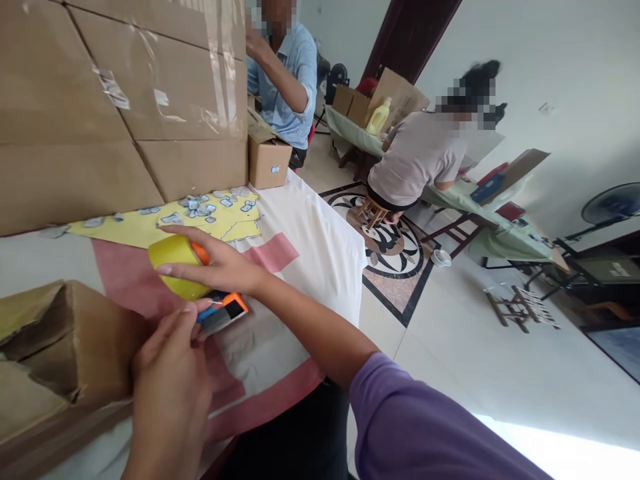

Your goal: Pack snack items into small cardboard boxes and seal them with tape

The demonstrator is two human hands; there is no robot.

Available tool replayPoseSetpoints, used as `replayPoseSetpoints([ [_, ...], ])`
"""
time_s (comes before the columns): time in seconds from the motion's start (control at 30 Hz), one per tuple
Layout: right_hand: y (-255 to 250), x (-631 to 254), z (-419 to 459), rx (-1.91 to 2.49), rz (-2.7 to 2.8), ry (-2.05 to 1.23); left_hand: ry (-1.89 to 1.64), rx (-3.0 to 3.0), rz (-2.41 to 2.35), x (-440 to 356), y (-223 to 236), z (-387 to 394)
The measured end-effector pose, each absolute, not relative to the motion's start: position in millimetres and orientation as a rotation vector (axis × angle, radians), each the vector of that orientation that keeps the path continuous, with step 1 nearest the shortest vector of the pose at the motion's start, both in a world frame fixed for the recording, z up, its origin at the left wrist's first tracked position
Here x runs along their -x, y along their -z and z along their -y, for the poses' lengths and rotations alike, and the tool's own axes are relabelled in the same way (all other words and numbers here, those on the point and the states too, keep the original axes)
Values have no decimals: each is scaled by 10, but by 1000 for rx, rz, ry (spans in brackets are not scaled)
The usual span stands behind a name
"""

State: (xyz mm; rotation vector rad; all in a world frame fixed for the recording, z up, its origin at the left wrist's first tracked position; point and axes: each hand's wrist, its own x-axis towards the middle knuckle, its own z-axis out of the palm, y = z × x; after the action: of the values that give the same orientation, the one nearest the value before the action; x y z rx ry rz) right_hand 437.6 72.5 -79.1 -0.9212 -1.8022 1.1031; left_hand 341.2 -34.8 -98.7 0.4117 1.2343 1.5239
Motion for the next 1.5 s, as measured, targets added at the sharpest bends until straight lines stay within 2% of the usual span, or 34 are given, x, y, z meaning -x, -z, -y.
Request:
replayPoseSetpoints([
  [0.33, 790, -4404, -770, 840, 1776, -1124, -1367, -557, -1285, -3357, 905, 530],
  [0.73, 736, -4430, -723, 789, 1586, -1455, -1335, -409, -1390, -3389, 1016, 705],
  [1.23, 883, -4491, -836, 641, 1651, -1389, -1328, -416, -1432, -3385, 1200, 750],
  [1.5, 920, -4530, -885, 652, 1629, -1392, -1341, -702, -1453, -3357, 1324, 776],
])
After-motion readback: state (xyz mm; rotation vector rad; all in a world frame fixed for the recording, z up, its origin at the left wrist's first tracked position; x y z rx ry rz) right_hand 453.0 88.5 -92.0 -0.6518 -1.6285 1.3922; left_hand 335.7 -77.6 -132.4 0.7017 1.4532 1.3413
